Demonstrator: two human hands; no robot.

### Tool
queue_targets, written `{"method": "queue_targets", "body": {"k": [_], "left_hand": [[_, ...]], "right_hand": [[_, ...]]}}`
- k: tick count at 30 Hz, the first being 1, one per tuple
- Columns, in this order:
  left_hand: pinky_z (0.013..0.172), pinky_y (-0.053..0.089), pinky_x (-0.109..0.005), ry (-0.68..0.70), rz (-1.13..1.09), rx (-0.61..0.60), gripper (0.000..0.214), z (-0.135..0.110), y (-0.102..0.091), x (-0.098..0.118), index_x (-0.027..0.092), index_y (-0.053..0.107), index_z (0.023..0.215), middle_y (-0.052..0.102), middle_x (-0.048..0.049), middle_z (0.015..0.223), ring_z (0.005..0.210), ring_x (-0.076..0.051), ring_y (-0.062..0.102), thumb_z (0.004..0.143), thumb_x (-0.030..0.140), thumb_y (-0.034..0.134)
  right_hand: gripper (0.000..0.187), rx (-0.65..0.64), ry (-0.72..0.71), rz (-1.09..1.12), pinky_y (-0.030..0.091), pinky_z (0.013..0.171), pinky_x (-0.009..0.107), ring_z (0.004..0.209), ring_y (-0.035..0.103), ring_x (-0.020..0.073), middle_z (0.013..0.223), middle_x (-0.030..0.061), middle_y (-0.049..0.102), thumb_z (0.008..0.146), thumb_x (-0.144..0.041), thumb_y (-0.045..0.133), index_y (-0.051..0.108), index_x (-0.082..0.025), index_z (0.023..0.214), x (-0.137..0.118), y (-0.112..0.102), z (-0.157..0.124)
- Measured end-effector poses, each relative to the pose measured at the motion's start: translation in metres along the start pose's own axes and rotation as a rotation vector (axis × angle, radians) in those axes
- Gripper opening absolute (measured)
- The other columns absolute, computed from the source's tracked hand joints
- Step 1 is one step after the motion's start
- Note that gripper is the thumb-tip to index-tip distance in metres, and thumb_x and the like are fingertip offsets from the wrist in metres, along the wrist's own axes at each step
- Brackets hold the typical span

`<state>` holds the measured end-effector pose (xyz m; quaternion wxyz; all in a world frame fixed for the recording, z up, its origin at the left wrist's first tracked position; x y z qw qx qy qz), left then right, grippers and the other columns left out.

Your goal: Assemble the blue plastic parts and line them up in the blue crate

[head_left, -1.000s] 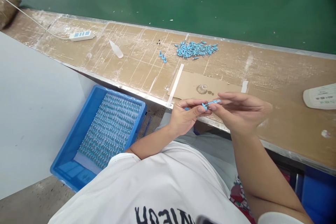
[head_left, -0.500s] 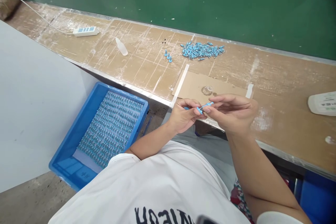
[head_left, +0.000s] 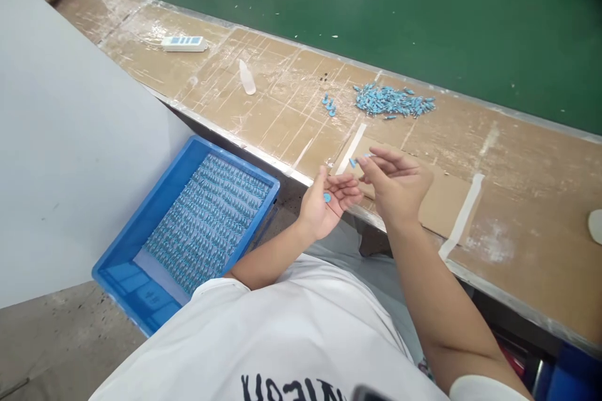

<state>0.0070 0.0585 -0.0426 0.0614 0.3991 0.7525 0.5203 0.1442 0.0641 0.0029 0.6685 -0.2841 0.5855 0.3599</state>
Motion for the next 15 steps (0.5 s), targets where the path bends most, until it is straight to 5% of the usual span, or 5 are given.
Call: {"method": "queue_targets", "body": {"k": [2, 7, 15], "left_hand": [[0.083, 0.059, -0.029, -0.013, -0.108, 0.043, 0.054, 0.002, -0.006, 0.01, 0.005, 0.074, 0.089, 0.074, -0.0137, 0.086, 0.078, -0.016, 0.072, 0.105, 0.039, 0.036], [0.088, 0.057, -0.032, 0.013, -0.177, 0.055, 0.046, 0.001, -0.008, 0.034, 0.005, 0.074, 0.09, 0.074, -0.0144, 0.087, 0.081, -0.018, 0.072, 0.101, 0.031, 0.038], [0.094, 0.054, -0.034, -0.062, -0.191, 0.071, 0.036, 0.003, -0.017, 0.031, 0.005, 0.073, 0.095, 0.074, -0.0138, 0.085, 0.079, -0.018, 0.071, 0.096, 0.025, 0.043]], "right_hand": [[0.039, 0.032, -0.096, -0.26, 0.058, 0.066, 0.031, 0.066, 0.068, 0.018, 0.084, 0.0043, 0.075, 0.075, -0.039, 0.084, 0.074, -0.019, 0.106, 0.005, 0.014, 0.019], [0.035, -0.017, -0.273, -0.905, 0.052, 0.092, 0.041, 0.092, 0.07, 0.0262, 0.103, 0.0088, 0.075, 0.09, -0.033, 0.065, 0.069, -0.019, 0.122, 0.029, 0.066, 0.068], [0.037, -0.078, -0.215, -1.102, 0.048, 0.093, 0.047, 0.104, 0.067, 0.0325, 0.109, 0.0126, 0.073, 0.092, -0.03, 0.058, 0.064, -0.018, 0.126, 0.065, 0.091, 0.11]]}}
Point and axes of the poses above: each hand's wrist, its own z-axis towards the middle knuckle, its own y-axis out of the palm, x = y × z, the point moved 9 cm from there along z, towards the middle knuckle
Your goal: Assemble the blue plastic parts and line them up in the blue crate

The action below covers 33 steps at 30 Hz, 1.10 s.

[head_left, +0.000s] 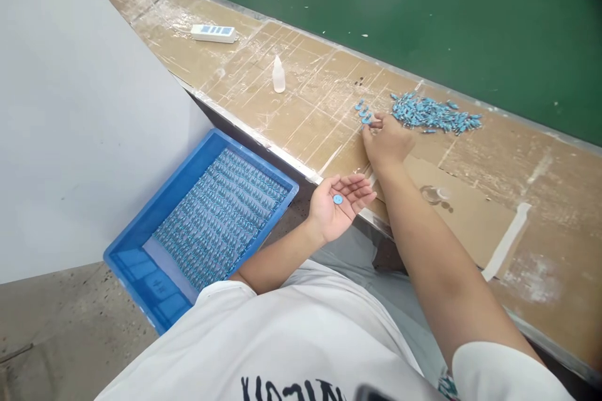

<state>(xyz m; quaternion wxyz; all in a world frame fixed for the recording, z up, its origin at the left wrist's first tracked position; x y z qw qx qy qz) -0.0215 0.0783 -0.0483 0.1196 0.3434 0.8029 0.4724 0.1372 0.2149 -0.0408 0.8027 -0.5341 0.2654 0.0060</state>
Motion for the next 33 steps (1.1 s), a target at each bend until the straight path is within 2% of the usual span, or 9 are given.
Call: {"method": "queue_targets", "body": {"k": [9, 13, 17, 19, 22, 24, 29, 31, 33], "left_hand": [[0.093, 0.054, -0.034, 0.026, 0.015, -0.042, 0.038, 0.01, 0.001, 0.016, 0.004, 0.073, 0.094, 0.075, -0.0158, 0.092, 0.085, -0.02, 0.072, 0.095, 0.027, 0.043], [0.104, 0.05, -0.039, 0.069, 0.037, -0.067, 0.039, 0.01, 0.004, 0.022, 0.005, 0.073, 0.102, 0.074, -0.019, 0.105, 0.111, -0.026, 0.069, 0.094, 0.032, 0.045], [0.109, 0.047, -0.039, 0.11, 0.039, -0.103, 0.041, 0.011, 0.005, 0.025, 0.008, 0.071, 0.107, 0.072, -0.0182, 0.117, 0.125, -0.027, 0.062, 0.096, 0.036, 0.043], [0.109, 0.047, -0.037, 0.106, 0.049, -0.103, 0.042, 0.014, 0.003, 0.024, 0.009, 0.071, 0.109, 0.071, -0.0171, 0.119, 0.126, -0.025, 0.062, 0.097, 0.037, 0.041], [0.109, 0.046, -0.039, 0.075, 0.087, -0.116, 0.044, 0.017, 0.002, 0.019, 0.01, 0.069, 0.111, 0.068, -0.0179, 0.126, 0.127, -0.027, 0.061, 0.098, 0.039, 0.039], [0.11, 0.046, -0.042, 0.056, 0.117, -0.117, 0.045, 0.019, 0.001, 0.014, 0.01, 0.068, 0.11, 0.067, -0.0185, 0.127, 0.128, -0.029, 0.06, 0.098, 0.042, 0.039], [0.106, 0.047, -0.043, 0.037, 0.218, -0.057, 0.04, 0.019, -0.004, 0.003, 0.011, 0.069, 0.101, 0.071, -0.0171, 0.115, 0.119, -0.028, 0.065, 0.099, 0.038, 0.041], [0.1, 0.05, -0.037, 0.06, 0.262, -0.089, 0.037, 0.016, -0.001, 0.0, 0.011, 0.071, 0.1, 0.072, -0.0141, 0.109, 0.111, -0.024, 0.068, 0.098, 0.035, 0.043], [0.093, 0.052, -0.03, 0.12, 0.304, -0.175, 0.029, 0.01, 0.009, -0.001, 0.014, 0.073, 0.098, 0.073, -0.0099, 0.105, 0.103, -0.019, 0.069, 0.096, 0.029, 0.049]], "right_hand": [[0.038, 0.052, 0.025, 0.007, 0.05, 0.094, 0.048, 0.103, 0.068, 0.033, 0.109, 0.0126, 0.073, 0.088, -0.033, 0.064, 0.065, -0.017, 0.123, 0.008, 0.0, 0.008], [0.033, 0.182, -0.033, 0.123, 0.054, 0.088, 0.041, 0.086, 0.071, 0.0257, 0.104, 0.0108, 0.074, 0.093, -0.039, 0.059, 0.067, -0.017, 0.116, 0.0, -0.033, -0.02], [0.031, 0.321, -0.172, 0.295, 0.057, 0.072, 0.037, 0.068, 0.068, 0.0213, 0.09, 0.0089, 0.074, 0.097, -0.046, 0.057, 0.071, -0.02, 0.106, -0.019, -0.08, -0.084], [0.028, 0.159, -0.295, 0.395, 0.057, 0.069, 0.035, 0.069, 0.068, 0.0202, 0.093, 0.008, 0.074, 0.096, -0.044, 0.061, 0.071, -0.022, 0.108, -0.036, -0.084, -0.111], [0.025, -0.162, -0.49, 0.501, 0.059, 0.08, 0.035, 0.085, 0.071, 0.0211, 0.105, 0.008, 0.074, 0.097, -0.036, 0.063, 0.071, -0.022, 0.116, -0.061, -0.074, -0.141], [0.025, -0.24, -0.517, 0.558, 0.059, 0.084, 0.036, 0.092, 0.071, 0.0217, 0.108, 0.0082, 0.073, 0.098, -0.032, 0.063, 0.071, -0.022, 0.119, -0.062, -0.072, -0.148], [0.014, -0.318, -0.363, 0.798, 0.059, 0.085, 0.036, 0.09, 0.069, 0.0201, 0.099, 0.0048, 0.073, 0.093, -0.032, 0.07, 0.078, -0.027, 0.103, -0.051, -0.072, -0.151], [0.01, -0.281, -0.126, 0.995, 0.059, 0.081, 0.034, 0.086, 0.069, 0.0184, 0.095, 0.0035, 0.074, 0.086, -0.034, 0.079, 0.079, -0.027, 0.094, -0.036, -0.074, -0.152], [0.019, -0.154, 0.247, 1.273, 0.058, 0.065, 0.026, 0.071, 0.065, 0.0136, 0.084, 0.0012, 0.072, 0.075, -0.035, 0.089, 0.077, -0.027, 0.089, -0.009, -0.074, -0.158]]}}
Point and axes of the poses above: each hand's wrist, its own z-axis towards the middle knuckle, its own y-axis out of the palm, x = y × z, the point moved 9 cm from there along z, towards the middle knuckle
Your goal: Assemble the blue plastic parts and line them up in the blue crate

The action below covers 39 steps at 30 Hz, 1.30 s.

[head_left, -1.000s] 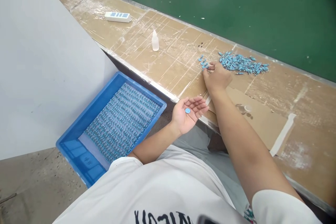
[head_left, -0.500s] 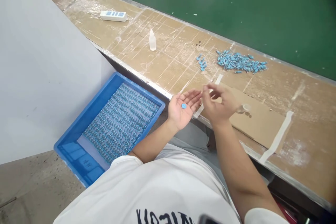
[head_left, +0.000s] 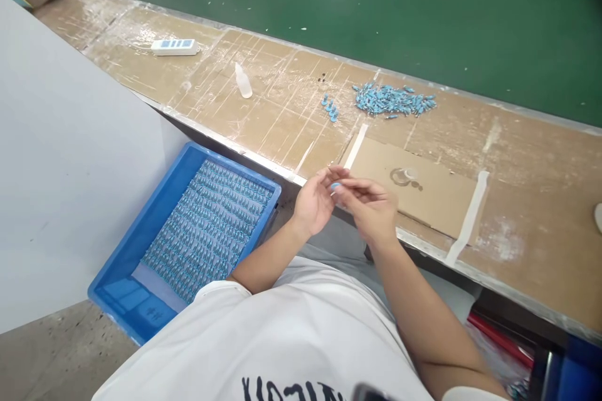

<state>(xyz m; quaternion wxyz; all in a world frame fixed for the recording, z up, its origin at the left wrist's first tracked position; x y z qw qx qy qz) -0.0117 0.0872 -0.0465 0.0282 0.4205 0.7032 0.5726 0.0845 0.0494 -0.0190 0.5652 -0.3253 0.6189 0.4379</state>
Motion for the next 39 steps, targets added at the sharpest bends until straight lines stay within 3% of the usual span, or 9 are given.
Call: {"method": "queue_targets", "body": {"k": [3, 9, 15, 23, 28, 31, 33, 36, 39], "left_hand": [[0.086, 0.054, -0.028, 0.063, 0.102, -0.108, 0.016, -0.008, 0.014, -0.002, 0.016, 0.076, 0.098, 0.074, -0.0074, 0.103, 0.093, -0.017, 0.069, 0.087, 0.024, 0.067], [0.075, 0.056, -0.025, 0.015, 0.225, -0.05, 0.029, -0.012, 0.009, -0.019, 0.017, 0.079, 0.091, 0.074, -0.0082, 0.111, 0.086, -0.016, 0.07, 0.064, 0.019, 0.09], [0.054, 0.052, -0.021, 0.066, 0.264, -0.077, 0.033, -0.01, 0.008, -0.022, 0.021, 0.078, 0.09, 0.075, -0.0033, 0.098, 0.063, -0.009, 0.063, 0.061, 0.029, 0.093], [0.048, 0.047, -0.02, 0.003, 0.114, -0.063, 0.034, -0.011, 0.021, -0.022, 0.02, 0.074, 0.096, 0.07, -0.0038, 0.091, 0.069, -0.012, 0.064, 0.069, 0.035, 0.089], [0.066, 0.049, -0.018, 0.017, -0.024, -0.001, 0.012, -0.002, 0.019, -0.016, 0.018, 0.073, 0.095, 0.066, -0.003, 0.089, 0.077, -0.008, 0.062, 0.086, 0.024, 0.076], [0.073, 0.049, -0.018, -0.021, -0.06, 0.029, 0.006, 0.003, 0.013, -0.019, 0.017, 0.072, 0.095, 0.067, -0.0033, 0.093, 0.08, -0.008, 0.064, 0.09, 0.018, 0.069], [0.08, 0.051, -0.019, -0.035, -0.078, 0.02, 0.008, 0.005, 0.011, -0.021, 0.016, 0.073, 0.096, 0.068, -0.0037, 0.095, 0.083, -0.008, 0.066, 0.091, 0.015, 0.067], [0.083, 0.052, -0.017, -0.062, -0.1, 0.009, 0.01, 0.007, 0.011, -0.026, 0.013, 0.073, 0.097, 0.07, -0.0049, 0.098, 0.085, -0.007, 0.067, 0.092, 0.011, 0.064], [0.078, 0.051, -0.014, -0.083, -0.093, 0.033, 0.01, 0.008, 0.009, -0.029, 0.012, 0.073, 0.097, 0.07, -0.0059, 0.101, 0.085, -0.007, 0.067, 0.09, 0.009, 0.065]], "right_hand": [[0.036, 0.246, 0.26, 0.434, 0.046, 0.045, 0.014, 0.052, 0.053, 0.0047, 0.076, -0.0049, 0.068, 0.063, -0.033, 0.097, 0.073, -0.027, 0.089, 0.018, -0.016, -0.016], [0.039, 0.215, 0.427, 0.666, 0.045, 0.044, 0.006, 0.051, 0.049, -0.0005, 0.076, -0.0089, 0.065, 0.063, -0.033, 0.097, 0.07, -0.025, 0.089, 0.021, -0.003, -0.034], [0.041, 0.236, 0.499, 0.712, 0.045, 0.042, 0.006, 0.05, 0.049, -0.0008, 0.078, -0.008, 0.065, 0.06, -0.034, 0.099, 0.071, -0.022, 0.088, 0.021, 0.001, -0.045], [0.035, 0.202, 0.454, 0.47, 0.052, 0.042, 0.017, 0.054, 0.065, 0.0106, 0.088, 0.0022, 0.075, 0.068, -0.042, 0.092, 0.072, -0.022, 0.089, 0.014, -0.014, -0.046], [0.015, 0.211, 0.127, 0.033, 0.054, 0.046, 0.032, 0.055, 0.067, 0.0204, 0.083, 0.0038, 0.075, 0.081, -0.038, 0.082, 0.074, -0.029, 0.09, -0.033, -0.047, -0.048], [0.01, 0.384, -0.195, -0.224, 0.052, 0.048, 0.037, 0.058, 0.067, 0.0241, 0.08, 0.0033, 0.074, 0.081, -0.032, 0.08, 0.075, -0.031, 0.089, -0.072, -0.092, -0.023], [0.01, 0.444, -0.314, -0.37, 0.049, 0.049, 0.036, 0.06, 0.068, 0.0239, 0.082, 0.0063, 0.074, 0.082, -0.033, 0.076, 0.076, -0.027, 0.091, -0.078, -0.123, 0.012], [0.018, 0.413, -0.246, -0.581, 0.05, 0.054, 0.033, 0.063, 0.068, 0.0229, 0.083, 0.0114, 0.074, 0.078, -0.026, 0.073, 0.077, -0.018, 0.094, -0.052, -0.161, 0.084], [0.02, 0.268, -0.22, -0.916, 0.05, 0.069, 0.031, 0.07, 0.067, 0.0187, 0.09, 0.0095, 0.075, 0.081, -0.022, 0.076, 0.079, -0.02, 0.101, -0.025, -0.168, 0.143]]}}
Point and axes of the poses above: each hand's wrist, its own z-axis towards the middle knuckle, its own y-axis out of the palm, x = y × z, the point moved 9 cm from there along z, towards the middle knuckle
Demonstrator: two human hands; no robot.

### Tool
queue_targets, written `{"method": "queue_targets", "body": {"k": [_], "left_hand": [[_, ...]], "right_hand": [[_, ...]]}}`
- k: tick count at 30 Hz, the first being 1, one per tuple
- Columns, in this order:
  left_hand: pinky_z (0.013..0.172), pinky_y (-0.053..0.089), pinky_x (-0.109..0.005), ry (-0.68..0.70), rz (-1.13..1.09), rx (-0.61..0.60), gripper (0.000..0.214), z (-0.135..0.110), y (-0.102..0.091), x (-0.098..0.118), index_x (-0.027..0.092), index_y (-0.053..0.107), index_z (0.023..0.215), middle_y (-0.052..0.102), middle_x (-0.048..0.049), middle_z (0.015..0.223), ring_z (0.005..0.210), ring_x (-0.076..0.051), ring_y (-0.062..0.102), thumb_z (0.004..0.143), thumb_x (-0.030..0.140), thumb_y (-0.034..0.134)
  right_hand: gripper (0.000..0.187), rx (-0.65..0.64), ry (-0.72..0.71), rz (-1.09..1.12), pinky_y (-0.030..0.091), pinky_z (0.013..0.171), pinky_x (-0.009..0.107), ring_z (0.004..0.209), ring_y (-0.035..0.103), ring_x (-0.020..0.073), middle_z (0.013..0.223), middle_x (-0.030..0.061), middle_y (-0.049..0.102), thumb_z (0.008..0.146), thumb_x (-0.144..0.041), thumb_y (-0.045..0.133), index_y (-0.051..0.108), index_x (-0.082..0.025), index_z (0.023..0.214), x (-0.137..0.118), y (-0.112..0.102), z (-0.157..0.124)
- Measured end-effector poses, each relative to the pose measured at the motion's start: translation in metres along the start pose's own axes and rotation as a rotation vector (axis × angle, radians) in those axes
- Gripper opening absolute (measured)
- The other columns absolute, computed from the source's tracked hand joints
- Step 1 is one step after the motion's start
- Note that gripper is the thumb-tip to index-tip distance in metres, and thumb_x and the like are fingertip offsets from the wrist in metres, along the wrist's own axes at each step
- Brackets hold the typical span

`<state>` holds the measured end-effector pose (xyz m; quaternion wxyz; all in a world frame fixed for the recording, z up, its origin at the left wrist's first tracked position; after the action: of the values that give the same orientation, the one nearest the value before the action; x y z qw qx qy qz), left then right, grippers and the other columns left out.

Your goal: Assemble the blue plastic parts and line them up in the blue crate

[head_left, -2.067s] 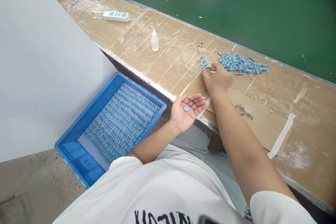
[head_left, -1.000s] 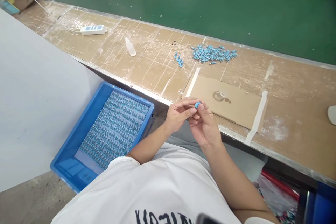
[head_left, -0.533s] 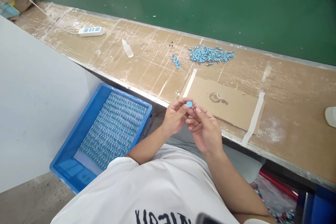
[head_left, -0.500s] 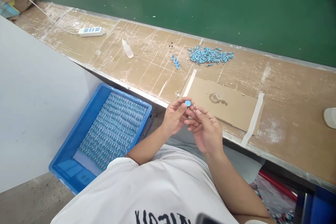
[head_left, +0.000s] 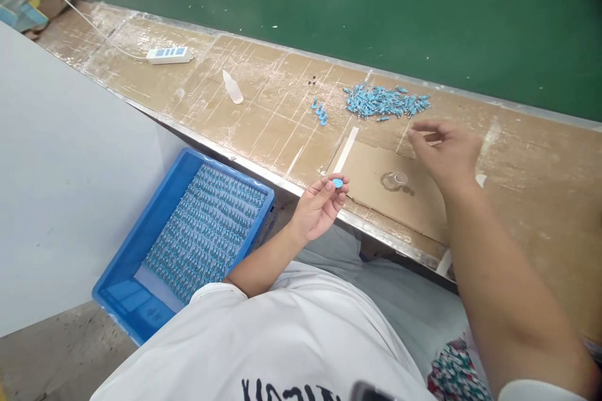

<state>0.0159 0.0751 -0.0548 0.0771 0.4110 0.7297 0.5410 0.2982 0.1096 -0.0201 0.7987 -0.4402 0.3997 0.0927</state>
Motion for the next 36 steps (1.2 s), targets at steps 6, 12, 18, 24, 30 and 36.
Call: {"method": "queue_targets", "body": {"k": [6, 12, 18, 24, 30, 36], "left_hand": [[0.074, 0.05, -0.015, 0.038, 0.01, 0.024, 0.012, 0.002, -0.003, 0.002, 0.017, 0.071, 0.098, 0.07, -0.0038, 0.099, 0.084, -0.007, 0.068, 0.087, 0.011, 0.07], [0.081, 0.053, -0.019, 0.055, 0.024, 0.037, 0.008, 0.003, -0.007, 0.002, 0.016, 0.068, 0.091, 0.071, -0.0044, 0.098, 0.083, -0.008, 0.068, 0.086, 0.011, 0.071], [0.078, 0.054, -0.017, 0.061, -0.014, -0.014, 0.007, 0.003, 0.0, 0.001, 0.017, 0.069, 0.093, 0.071, -0.0048, 0.097, 0.081, -0.008, 0.069, 0.089, 0.011, 0.067], [0.076, 0.054, -0.017, 0.018, -0.016, -0.023, 0.007, 0.008, 0.0, -0.006, 0.016, 0.069, 0.093, 0.071, -0.0049, 0.095, 0.077, -0.007, 0.068, 0.091, 0.011, 0.065], [0.077, 0.054, -0.017, -0.022, 0.015, -0.005, 0.006, 0.011, 0.002, -0.016, 0.016, 0.069, 0.093, 0.071, -0.0044, 0.095, 0.077, -0.007, 0.068, 0.089, 0.012, 0.068], [0.078, 0.054, -0.017, -0.035, 0.017, -0.048, 0.006, 0.01, 0.009, -0.025, 0.014, 0.07, 0.093, 0.073, -0.006, 0.096, 0.078, -0.007, 0.069, 0.089, 0.009, 0.067]], "right_hand": [[0.027, -0.218, -0.196, -0.283, 0.042, 0.081, 0.027, 0.079, 0.057, 0.0152, 0.104, 0.0087, 0.07, 0.081, -0.023, 0.082, 0.079, -0.02, 0.108, -0.004, 0.06, 0.04], [0.021, -0.281, -0.105, -0.245, 0.038, 0.079, 0.028, 0.081, 0.051, 0.0156, 0.095, 0.0076, 0.065, 0.08, -0.027, 0.083, 0.079, -0.017, 0.099, 0.014, 0.077, 0.059], [0.008, -0.343, -0.016, -0.126, 0.04, 0.074, 0.03, 0.067, 0.051, 0.013, 0.075, 0.0027, 0.064, 0.085, -0.019, 0.078, 0.077, -0.017, 0.093, 0.005, 0.06, 0.042], [0.004, -0.265, 0.331, 0.507, 0.05, 0.064, 0.031, 0.061, 0.06, 0.0134, 0.075, 0.0053, 0.067, 0.084, -0.015, 0.074, 0.071, -0.016, 0.083, 0.023, 0.007, 0.002], [0.02, -0.255, 0.391, 0.315, 0.04, 0.053, 0.028, 0.054, 0.049, 0.0114, 0.063, 0.0044, 0.063, 0.066, -0.024, 0.089, 0.079, -0.018, 0.082, 0.035, -0.053, -0.025], [0.028, -0.364, 0.369, 0.146, 0.047, 0.07, 0.028, 0.081, 0.062, 0.0175, 0.093, 0.0066, 0.074, 0.069, -0.041, 0.087, 0.081, -0.021, 0.089, 0.041, -0.062, -0.041]]}}
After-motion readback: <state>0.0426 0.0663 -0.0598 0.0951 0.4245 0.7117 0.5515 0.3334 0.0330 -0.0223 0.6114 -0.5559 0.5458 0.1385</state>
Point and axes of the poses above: each hand's wrist, its own z-axis towards the middle knuckle, its own y-axis out of the palm, x = y × z, the point moved 9 cm from there along z, towards the middle knuckle
